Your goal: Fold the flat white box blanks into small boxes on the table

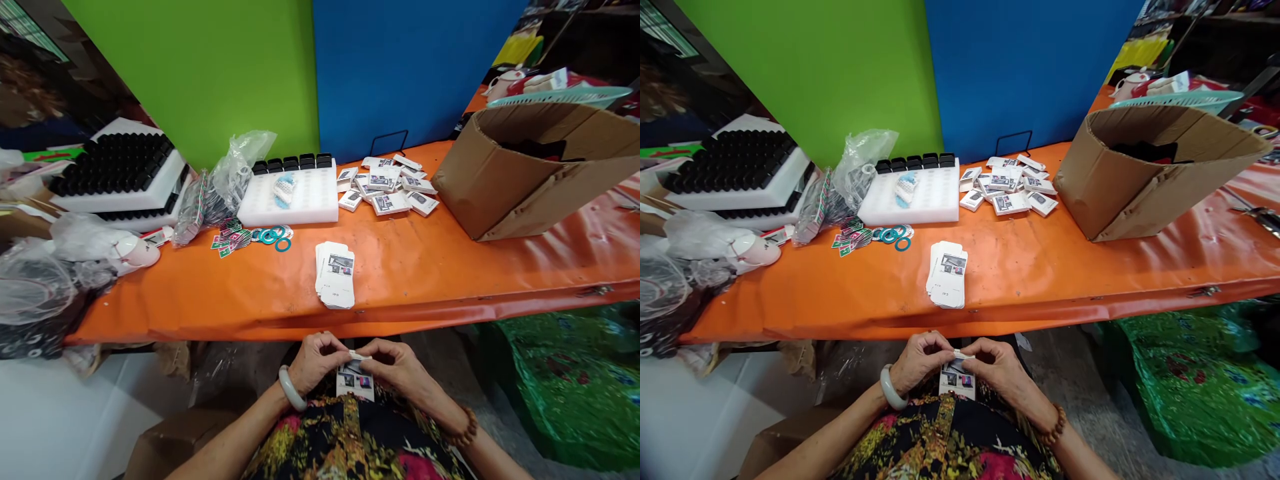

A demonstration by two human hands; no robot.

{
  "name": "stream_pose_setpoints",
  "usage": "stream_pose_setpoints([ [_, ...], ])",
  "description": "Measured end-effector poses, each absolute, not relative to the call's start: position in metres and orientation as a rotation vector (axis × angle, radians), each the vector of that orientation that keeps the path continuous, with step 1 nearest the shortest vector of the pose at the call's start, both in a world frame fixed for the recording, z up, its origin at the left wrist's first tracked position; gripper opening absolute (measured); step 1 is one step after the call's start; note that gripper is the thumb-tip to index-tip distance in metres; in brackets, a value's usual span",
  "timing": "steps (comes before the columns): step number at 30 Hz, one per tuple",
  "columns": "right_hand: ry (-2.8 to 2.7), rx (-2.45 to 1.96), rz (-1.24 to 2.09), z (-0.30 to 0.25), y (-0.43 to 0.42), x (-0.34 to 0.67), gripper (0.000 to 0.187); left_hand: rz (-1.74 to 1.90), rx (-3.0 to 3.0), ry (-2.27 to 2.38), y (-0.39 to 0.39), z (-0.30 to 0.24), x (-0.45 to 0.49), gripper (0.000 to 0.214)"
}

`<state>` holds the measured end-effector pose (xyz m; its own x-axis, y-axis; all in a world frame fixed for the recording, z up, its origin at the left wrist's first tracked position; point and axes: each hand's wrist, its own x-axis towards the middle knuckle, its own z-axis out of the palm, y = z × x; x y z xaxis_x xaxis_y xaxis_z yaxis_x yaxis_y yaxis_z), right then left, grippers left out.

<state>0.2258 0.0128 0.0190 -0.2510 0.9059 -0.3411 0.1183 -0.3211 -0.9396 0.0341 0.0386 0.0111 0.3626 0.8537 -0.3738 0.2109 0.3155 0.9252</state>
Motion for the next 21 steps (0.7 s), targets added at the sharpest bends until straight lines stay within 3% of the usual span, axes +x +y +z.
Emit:
stream_pose_setpoints([
  [4, -1.277, -1.393, 1.699, 0.022, 0.016, 0.23, 0.018, 0.587, 1.38, 1.146, 0.04, 0.021, 0.042, 0.017],
  [9, -1.309, -1.303, 1.673, 0.041, 0.071, 0.26, 0.024, 0.938, 1.553, 1.206, 0.054, 0.04, 0.047, 0.008],
  [13, -1.005, -1.261, 1.177, 0.064, 0.14, 0.292, 0.036, 1.17, 1.742, 1.359, 0.078, 0.049, 0.042, 0.005],
  [17, -0.956, -1.341, 0.815, 0.071, 0.179, 0.286, 0.05, 1.107, 1.954, 1.494, 0.096, 0.042, 0.04, 0.016],
  [21, -1.564, -1.508, 0.633, 0.058, 0.178, 0.245, 0.03, 0.971, 2.053, 1.567, 0.103, 0.024, 0.043, 0.035],
])
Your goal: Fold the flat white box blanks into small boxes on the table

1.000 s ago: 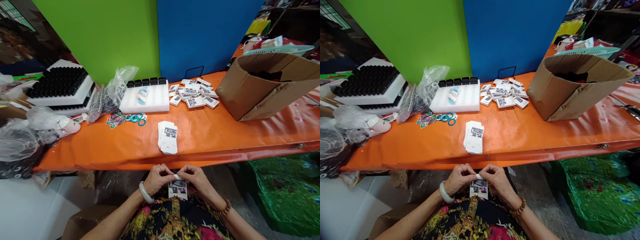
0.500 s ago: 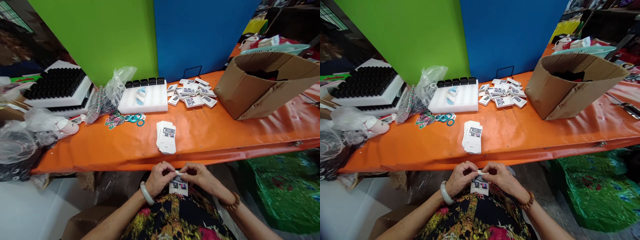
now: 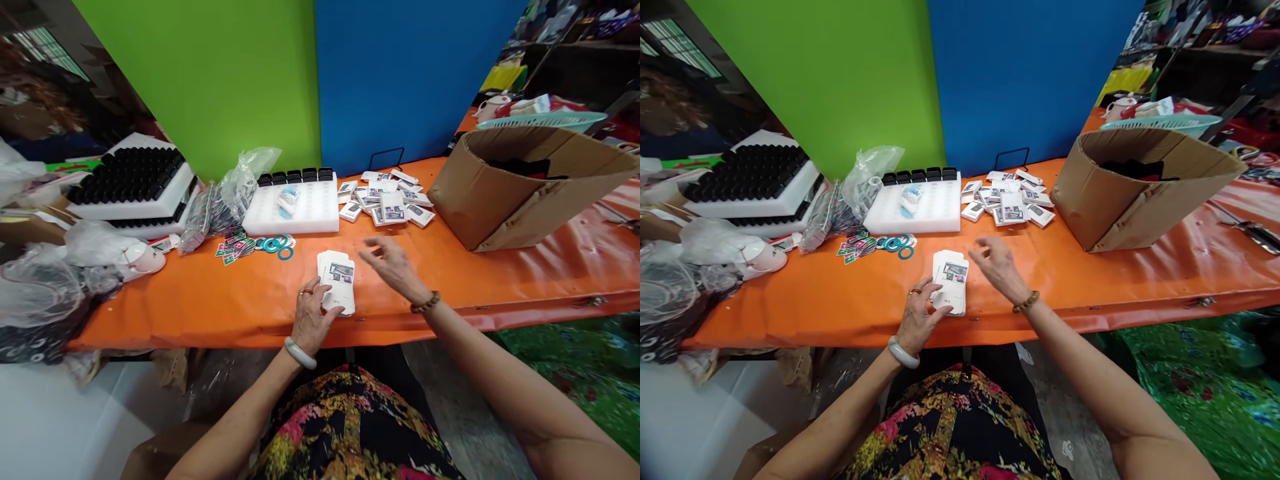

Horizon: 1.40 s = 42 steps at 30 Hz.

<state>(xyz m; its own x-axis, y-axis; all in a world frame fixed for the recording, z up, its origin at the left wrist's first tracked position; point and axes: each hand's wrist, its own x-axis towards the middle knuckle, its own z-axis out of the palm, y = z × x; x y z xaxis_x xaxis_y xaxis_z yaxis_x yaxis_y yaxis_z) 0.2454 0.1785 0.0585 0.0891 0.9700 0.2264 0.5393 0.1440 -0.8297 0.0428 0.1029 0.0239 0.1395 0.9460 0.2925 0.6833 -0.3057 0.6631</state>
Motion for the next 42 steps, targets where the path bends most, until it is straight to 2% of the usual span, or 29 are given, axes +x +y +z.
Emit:
stream_pose_setpoints([
  [2, -1.868, -1.5, 0.613, 0.053, 0.174, 0.225, 0.021, 0.932, 2.077, 1.574, 0.104, 0.016, 0.044, 0.039],
  [6, -2.24, -1.632, 0.531, 0.054, 0.171, 0.201, 0.016, 0.924, 2.088, 1.561, 0.106, 0.008, 0.045, 0.041],
  [9, -2.241, -1.751, 0.544, 0.06, 0.178, 0.196, 0.019, 0.94, 2.074, 1.551, 0.108, 0.004, 0.045, 0.042],
  [12, -2.199, -1.745, 0.622, 0.065, 0.189, 0.197, 0.026, 0.948, 2.086, 1.542, 0.108, 0.003, 0.045, 0.052],
  [16, -2.159, -1.742, 0.684, 0.072, 0.198, 0.203, 0.017, 0.999, 2.093, 1.538, 0.107, 0.012, 0.047, 0.068],
  [20, -2.076, -1.684, 0.801, 0.088, 0.189, 0.21, 0.006, 1.115, 2.052, 1.527, 0.109, 0.03, 0.048, 0.048],
  [24, -1.883, -1.619, 0.988, 0.105, 0.167, 0.218, 0.008, 1.219, 1.928, 1.445, 0.11, 0.047, 0.049, 0.032],
  [28, -1.556, -1.354, 1.458, 0.107, 0.146, 0.225, 0.014, 1.26, 1.859, 1.398, 0.106, 0.051, 0.053, 0.031],
  [31, -1.329, -1.157, 1.672, 0.098, 0.135, 0.226, 0.024, 1.23, 1.915, 1.394, 0.1, 0.049, 0.058, 0.031],
  [36, -1.113, -1.022, 1.76, 0.082, 0.118, 0.225, 0.033, 1.151, 1.972, 1.458, 0.084, 0.044, 0.065, 0.039],
  [42, -1.061, -1.011, 1.782, 0.077, 0.103, 0.227, 0.034, 1.105, 1.889, 1.444, 0.071, 0.043, 0.068, 0.042],
])
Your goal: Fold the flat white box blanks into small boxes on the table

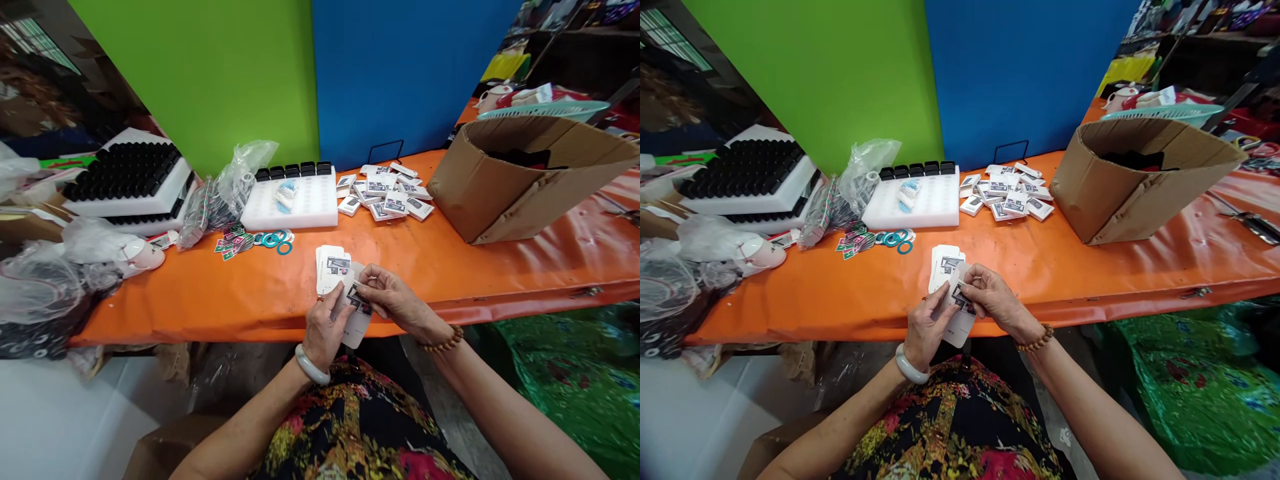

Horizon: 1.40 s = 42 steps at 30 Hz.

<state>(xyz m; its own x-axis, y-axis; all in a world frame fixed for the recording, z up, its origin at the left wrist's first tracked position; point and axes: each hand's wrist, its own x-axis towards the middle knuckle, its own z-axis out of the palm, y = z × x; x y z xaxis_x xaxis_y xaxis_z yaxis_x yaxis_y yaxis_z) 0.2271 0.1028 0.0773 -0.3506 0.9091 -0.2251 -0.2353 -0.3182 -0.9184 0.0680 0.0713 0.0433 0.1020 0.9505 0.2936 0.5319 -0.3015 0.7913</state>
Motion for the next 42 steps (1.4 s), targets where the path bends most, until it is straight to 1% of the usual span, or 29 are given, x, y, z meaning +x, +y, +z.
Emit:
stream_pose_setpoints([
  [4, -1.054, -0.976, 1.776, 0.074, 0.097, 0.226, 0.033, 1.119, 1.74, 1.465, 0.067, 0.043, 0.07, 0.042],
  [8, -1.113, -0.977, 1.716, 0.066, 0.092, 0.218, 0.03, 1.107, 1.561, 1.4, 0.061, 0.042, 0.072, 0.033],
  [10, -1.195, -1.021, 1.629, 0.064, 0.089, 0.213, 0.026, 1.092, 1.473, 1.339, 0.058, 0.042, 0.072, 0.03],
  [12, -1.316, -1.149, 1.366, 0.066, 0.084, 0.209, 0.019, 1.096, 1.345, 1.282, 0.056, 0.041, 0.071, 0.028],
  [14, -1.387, -1.304, 0.956, 0.069, 0.079, 0.207, 0.013, 1.109, 1.168, 1.218, 0.056, 0.039, 0.069, 0.026],
  [15, -1.383, -1.371, 0.781, 0.07, 0.076, 0.207, 0.016, 1.118, 1.072, 1.188, 0.057, 0.038, 0.068, 0.026],
  [16, -1.364, -1.43, 0.684, 0.07, 0.073, 0.208, 0.023, 1.129, 0.983, 1.164, 0.058, 0.037, 0.067, 0.027],
  [17, -1.34, -1.475, 0.685, 0.067, 0.07, 0.208, 0.031, 1.145, 0.908, 1.145, 0.06, 0.036, 0.067, 0.029],
  [18, -1.32, -1.498, 0.781, 0.064, 0.068, 0.209, 0.036, 1.163, 0.852, 1.137, 0.061, 0.035, 0.066, 0.03],
  [19, -1.295, -1.487, 0.946, 0.059, 0.065, 0.209, 0.039, 1.182, 0.82, 1.138, 0.062, 0.035, 0.066, 0.031],
  [22, -1.138, -1.284, 1.457, 0.039, 0.056, 0.21, 0.035, 1.177, 0.819, 1.151, 0.062, 0.035, 0.066, 0.03],
  [24, -1.032, -1.182, 1.593, 0.026, 0.05, 0.214, 0.032, 1.106, 0.862, 1.15, 0.06, 0.035, 0.066, 0.029],
  [28, -1.092, -1.213, 1.611, 0.006, 0.037, 0.226, 0.031, 1.051, 1.02, 1.167, 0.055, 0.031, 0.063, 0.03],
  [29, -1.13, -1.239, 1.557, 0.002, 0.033, 0.228, 0.036, 1.06, 1.058, 1.162, 0.054, 0.029, 0.062, 0.032],
  [32, -1.221, -1.31, 1.298, -0.003, 0.023, 0.231, 0.059, 1.037, 1.175, 1.153, 0.05, 0.023, 0.057, 0.041],
  [33, -1.248, -1.322, 1.232, -0.003, 0.02, 0.231, 0.061, 1.009, 1.22, 1.156, 0.049, 0.021, 0.055, 0.04],
  [36, -1.309, -1.346, 1.2, -0.002, 0.015, 0.23, 0.05, 0.898, 1.352, 1.157, 0.044, 0.017, 0.049, 0.034],
  [40, -1.098, -1.333, 1.4, -0.003, 0.01, 0.226, 0.041, 0.781, 1.462, 1.183, 0.04, 0.015, 0.043, 0.032],
  [42, -0.973, -1.295, 1.51, -0.003, 0.007, 0.224, 0.037, 0.695, 1.475, 1.189, 0.037, 0.016, 0.043, 0.026],
])
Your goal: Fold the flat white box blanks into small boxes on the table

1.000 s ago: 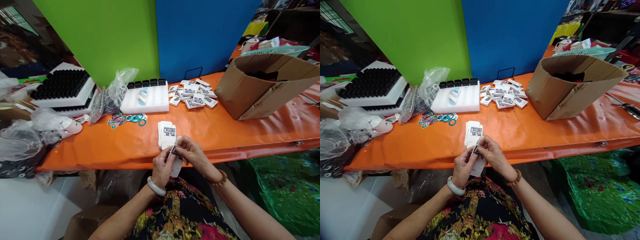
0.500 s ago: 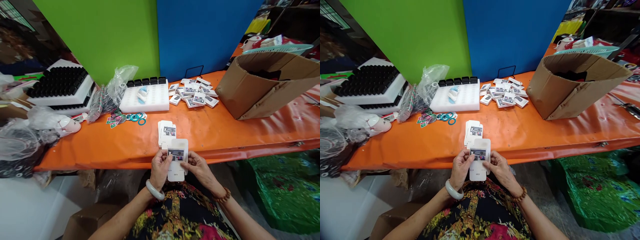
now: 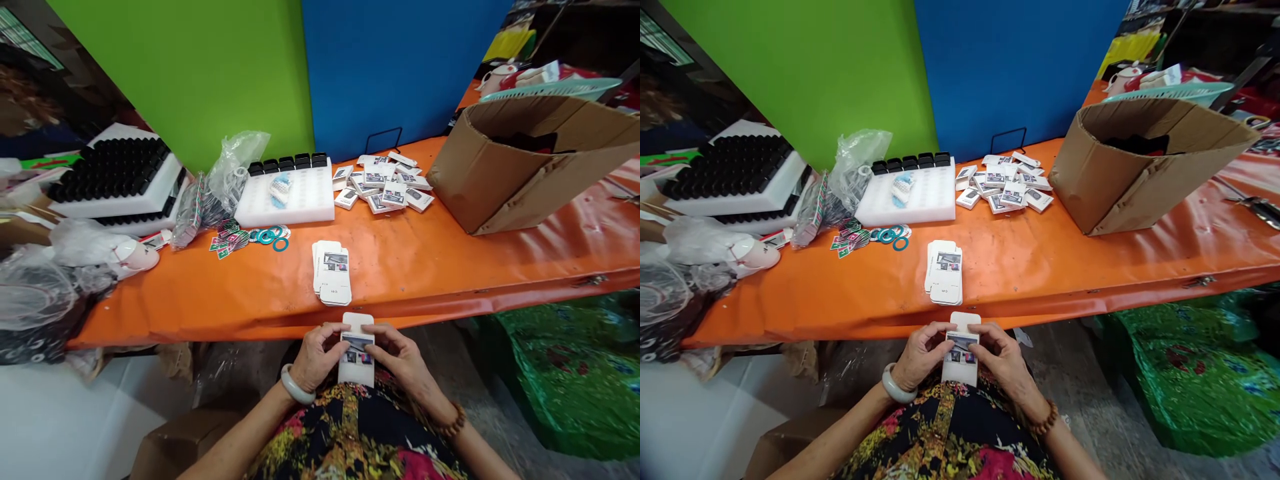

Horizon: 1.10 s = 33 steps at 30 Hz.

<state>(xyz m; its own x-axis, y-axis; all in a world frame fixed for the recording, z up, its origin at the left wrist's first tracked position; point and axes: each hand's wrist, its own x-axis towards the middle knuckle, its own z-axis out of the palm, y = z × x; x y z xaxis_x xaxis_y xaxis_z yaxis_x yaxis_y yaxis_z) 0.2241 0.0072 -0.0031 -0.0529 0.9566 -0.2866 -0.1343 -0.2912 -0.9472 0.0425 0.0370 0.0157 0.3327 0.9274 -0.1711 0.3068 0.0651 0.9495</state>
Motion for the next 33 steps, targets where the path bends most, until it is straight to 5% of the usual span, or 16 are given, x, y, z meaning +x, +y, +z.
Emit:
stream_pose_setpoints([
  [5, -0.945, -1.354, 1.618, -0.001, 0.002, 0.22, 0.033, 0.585, 1.355, 1.259, 0.033, 0.018, 0.047, 0.018],
  [11, -1.014, -1.395, 1.373, 0.004, 0.011, 0.215, 0.027, 0.782, 1.245, 1.213, 0.041, 0.018, 0.054, 0.014],
  [15, -0.889, -1.249, 1.563, 0.01, 0.023, 0.217, 0.043, 0.78, 1.029, 1.105, 0.049, 0.019, 0.054, 0.042],
  [22, -1.286, -1.338, 1.313, 0.01, 0.016, 0.223, 0.018, 0.771, 1.265, 1.225, 0.042, 0.013, 0.049, 0.021],
  [33, -1.177, -1.397, 1.346, 0.012, 0.013, 0.219, 0.018, 0.744, 1.206, 1.27, 0.04, 0.019, 0.049, 0.016],
])
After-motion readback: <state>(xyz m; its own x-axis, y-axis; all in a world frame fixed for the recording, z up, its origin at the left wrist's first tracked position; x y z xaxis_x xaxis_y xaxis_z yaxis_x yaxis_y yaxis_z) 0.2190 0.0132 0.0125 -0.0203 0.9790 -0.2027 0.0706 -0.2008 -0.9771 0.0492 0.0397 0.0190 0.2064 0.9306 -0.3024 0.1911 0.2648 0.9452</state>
